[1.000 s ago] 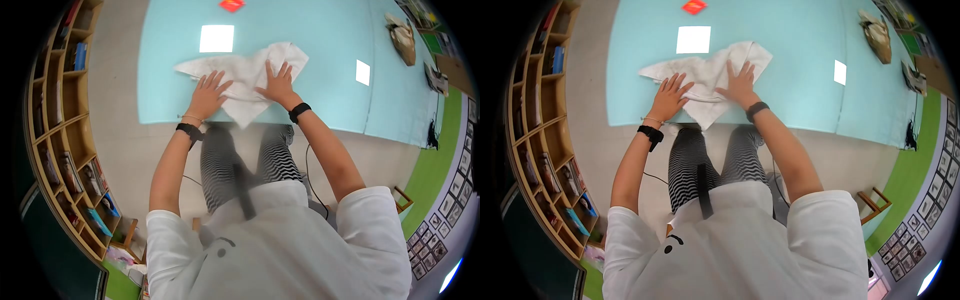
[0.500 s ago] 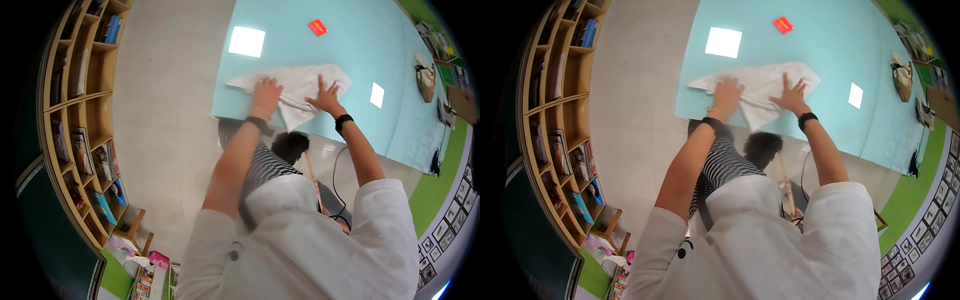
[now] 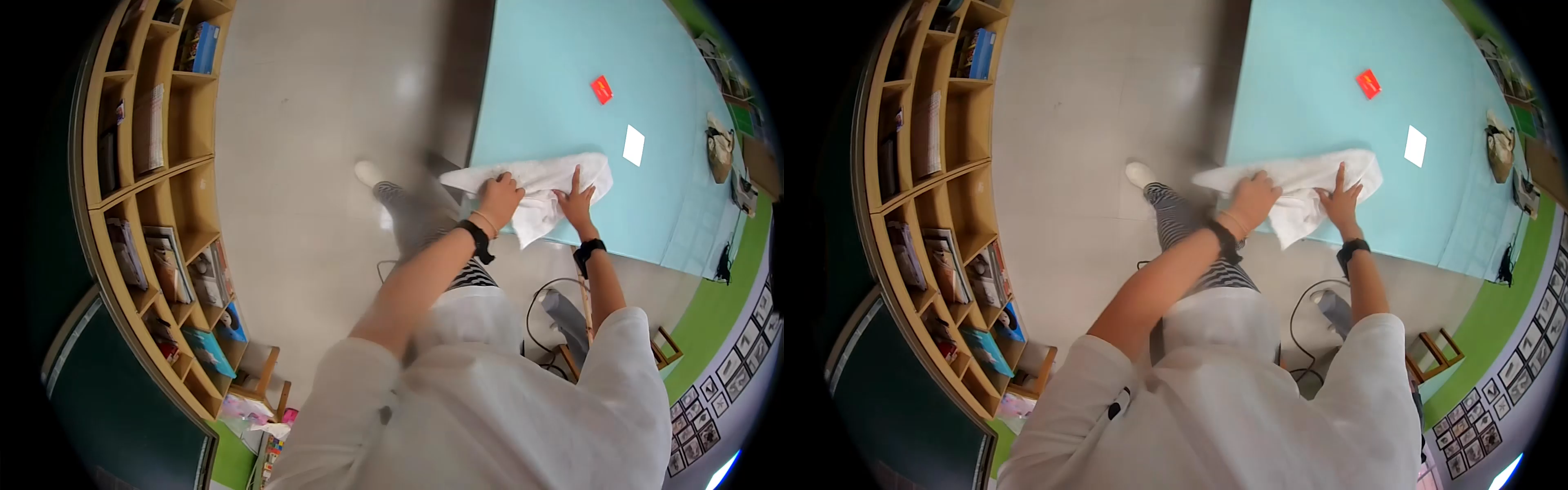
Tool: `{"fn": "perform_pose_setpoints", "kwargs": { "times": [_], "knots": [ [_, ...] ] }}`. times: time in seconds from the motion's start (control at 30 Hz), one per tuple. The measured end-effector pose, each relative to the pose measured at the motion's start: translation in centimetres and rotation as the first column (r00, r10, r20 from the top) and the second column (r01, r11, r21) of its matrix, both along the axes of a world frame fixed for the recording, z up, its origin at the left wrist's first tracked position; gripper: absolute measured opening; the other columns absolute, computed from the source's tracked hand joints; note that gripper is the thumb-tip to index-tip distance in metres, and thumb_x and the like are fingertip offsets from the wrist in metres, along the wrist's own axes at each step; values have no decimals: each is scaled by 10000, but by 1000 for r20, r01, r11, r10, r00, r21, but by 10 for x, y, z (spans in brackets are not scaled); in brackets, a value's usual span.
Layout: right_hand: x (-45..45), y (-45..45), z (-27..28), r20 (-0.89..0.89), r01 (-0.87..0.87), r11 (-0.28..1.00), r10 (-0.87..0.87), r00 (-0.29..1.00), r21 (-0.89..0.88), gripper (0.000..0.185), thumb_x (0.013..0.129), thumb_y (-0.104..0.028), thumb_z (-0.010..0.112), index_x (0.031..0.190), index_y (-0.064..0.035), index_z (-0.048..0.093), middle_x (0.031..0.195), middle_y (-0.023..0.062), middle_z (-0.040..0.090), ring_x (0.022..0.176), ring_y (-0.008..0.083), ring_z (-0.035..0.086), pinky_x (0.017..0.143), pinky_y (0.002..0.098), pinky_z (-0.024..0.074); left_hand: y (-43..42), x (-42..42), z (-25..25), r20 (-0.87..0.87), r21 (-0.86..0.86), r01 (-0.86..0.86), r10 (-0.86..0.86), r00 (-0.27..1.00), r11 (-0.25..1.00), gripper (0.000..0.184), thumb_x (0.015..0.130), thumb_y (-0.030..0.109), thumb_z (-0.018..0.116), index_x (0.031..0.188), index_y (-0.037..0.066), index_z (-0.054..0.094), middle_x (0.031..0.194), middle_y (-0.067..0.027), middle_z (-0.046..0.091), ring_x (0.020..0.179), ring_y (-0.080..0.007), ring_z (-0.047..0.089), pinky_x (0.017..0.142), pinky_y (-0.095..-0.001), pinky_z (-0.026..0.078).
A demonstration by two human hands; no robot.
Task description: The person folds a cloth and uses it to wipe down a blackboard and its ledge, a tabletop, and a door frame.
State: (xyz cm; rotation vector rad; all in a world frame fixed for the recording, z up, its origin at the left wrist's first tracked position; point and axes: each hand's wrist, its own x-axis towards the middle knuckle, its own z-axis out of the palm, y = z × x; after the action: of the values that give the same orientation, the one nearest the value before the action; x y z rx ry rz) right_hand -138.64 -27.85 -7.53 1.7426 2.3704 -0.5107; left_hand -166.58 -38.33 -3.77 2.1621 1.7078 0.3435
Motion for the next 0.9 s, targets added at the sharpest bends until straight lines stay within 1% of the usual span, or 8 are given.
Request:
{"fn": "perform_pose_setpoints", "kwargs": {
  "times": [0.23, 0.3, 0.37, 0.4, 0.47, 0.57, 0.67, 0.9],
  "knots": [
    [-262, -89, 19, 40, 18, 997, -21, 999, 80, 904, 875, -274, 648, 1510, 59, 99, 1401, 481, 243, 1330, 598, 226, 1129, 573, 193, -63, -232, 48, 397, -437, -35, 227, 889, 899, 270, 855, 166, 559, 1089, 49, 625, 965, -185, 683, 927, -386, 638, 858, -480, 491],
    [-338, -100, 35, -124, -67, 971, 98, 987, 231, 657, 924, -210, 576, 1452, 72, 303, 1393, 466, 294, 1339, 563, 254, 1140, 543, 187, -89, -282, 29, 454, -441, -91, 310, 835, 893, 358, 887, 254, 578, 1161, 26, 611, 1098, -213, 646, 1048, -381, 591, 906, -473, 461],
    [-407, -94, 10, -49, -365, 860, 373, 927, -357, 361, 1003, -199, 423, 1110, 87, 616, 1126, 330, 606, 1163, 439, 544, 1055, 497, 367, -99, -343, 76, 379, -518, -89, 322, 868, 851, 361, 906, 307, 582, 1098, 5, 636, 1118, -219, 622, 1056, -399, 566, 949, -462, 432],
    [-450, -108, 10, -139, -396, 878, 371, 918, -269, 373, 1014, -208, 388, 990, 52, 654, 937, 286, 662, 1034, 424, 615, 987, 473, 445, -115, -364, 55, 409, -408, -138, 316, 856, 902, 391, 906, 329, 586, 1114, 1, 632, 1057, -219, 624, 1037, -383, 566, 961, -451, 428],
    [-534, -117, 31, -162, -662, 721, 642, 750, -204, 322, 981, -146, 405, 1128, -1, 652, 1159, 267, 611, 1112, 414, 583, 998, 448, 460, -144, -412, 58, 398, -307, -276, 386, 832, 911, 405, 896, 312, 619, 1153, -1, 626, 995, -185, 620, 1014, -343, 570, 968, -415, 427],
    [-656, -135, 69, -466, -642, 765, 552, 691, -46, 322, 931, -147, 505, 1195, -5, 624, 1236, 240, 589, 1138, 405, 572, 974, 428, 468, -197, -495, 97, 554, -421, -368, 557, 619, 829, 417, 882, 245, 660, 1225, 14, 606, 1058, -121, 637, 1031, -260, 590, 967, -356, 437],
    [-755, -171, 147, -651, -552, 780, 259, 714, -295, 386, 907, -193, 574, 1246, -12, 596, 1264, 232, 586, 1162, 383, 567, 971, 402, 461, -271, -563, 144, 633, -770, -209, 765, -124, 603, 507, 866, 190, 690, 1320, 12, 549, 1183, -82, 624, 1088, -183, 586, 969, -306, 441],
    [-914, -239, 194, -808, -797, 441, 225, 544, -413, 537, 904, -260, 578, 1378, -17, 509, 1424, 189, 497, 1307, 288, 476, 1067, 342, 362, -419, -716, 165, 744, -668, -288, 620, -249, 686, 535, 940, 275, 608, 1379, -8, 491, 1250, -86, 613, 1144, -147, 575, 972, -275, 448]
  ]
}}
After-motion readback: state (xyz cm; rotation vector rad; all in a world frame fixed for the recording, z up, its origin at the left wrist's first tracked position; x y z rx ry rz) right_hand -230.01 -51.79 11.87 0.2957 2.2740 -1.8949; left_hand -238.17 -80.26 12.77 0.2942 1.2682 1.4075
